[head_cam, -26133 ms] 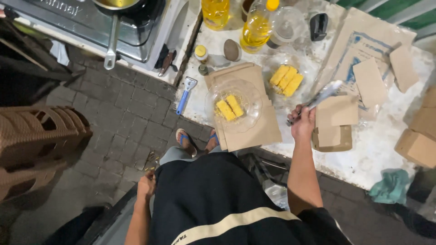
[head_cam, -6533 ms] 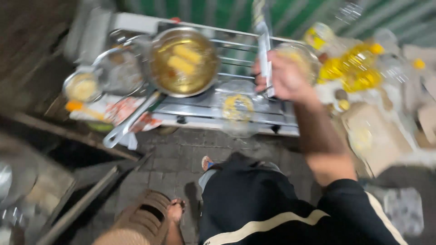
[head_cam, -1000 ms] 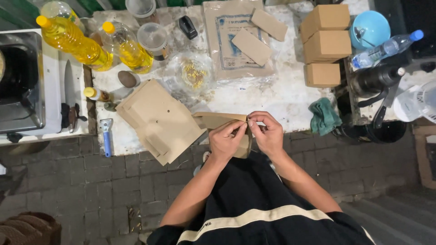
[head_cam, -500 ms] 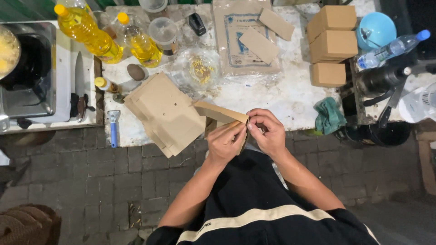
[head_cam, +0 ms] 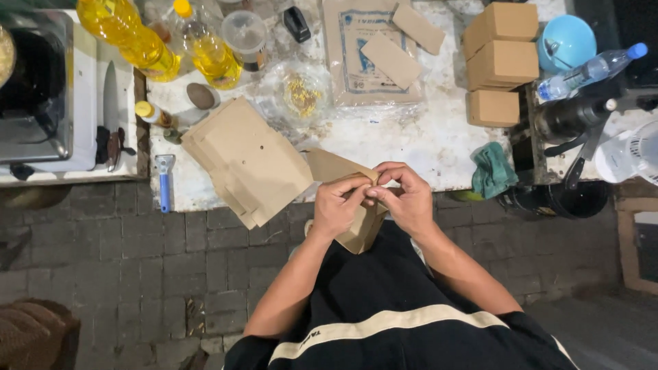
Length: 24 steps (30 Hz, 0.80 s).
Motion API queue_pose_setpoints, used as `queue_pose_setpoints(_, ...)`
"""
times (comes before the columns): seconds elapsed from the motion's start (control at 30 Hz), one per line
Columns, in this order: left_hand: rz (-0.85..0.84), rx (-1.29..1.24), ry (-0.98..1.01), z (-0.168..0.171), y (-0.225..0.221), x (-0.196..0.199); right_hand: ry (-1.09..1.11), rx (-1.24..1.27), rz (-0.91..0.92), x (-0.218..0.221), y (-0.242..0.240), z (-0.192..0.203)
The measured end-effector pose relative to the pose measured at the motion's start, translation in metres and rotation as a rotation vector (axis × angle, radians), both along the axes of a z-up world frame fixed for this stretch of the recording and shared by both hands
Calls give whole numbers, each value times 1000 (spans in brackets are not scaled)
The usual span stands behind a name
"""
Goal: Folding cardboard boxes and frying food items in a bakery production area.
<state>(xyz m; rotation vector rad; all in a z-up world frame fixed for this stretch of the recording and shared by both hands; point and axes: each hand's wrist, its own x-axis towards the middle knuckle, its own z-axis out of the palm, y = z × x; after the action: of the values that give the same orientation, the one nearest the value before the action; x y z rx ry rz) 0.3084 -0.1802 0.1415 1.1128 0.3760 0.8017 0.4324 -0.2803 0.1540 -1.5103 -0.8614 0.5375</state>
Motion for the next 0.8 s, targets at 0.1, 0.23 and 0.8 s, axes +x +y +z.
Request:
queue_pose_setpoints(0.1,9,161,68,5,-1,0,-19,2,3,11,-3,-6)
queue_pose_setpoints(0.23,83,516,278,1,4,6,-14,24,-5,38,-7,-18)
queue_pose_setpoints(0.8,407,677,265,6,6,131,-44,22,-386,190,-58,-23)
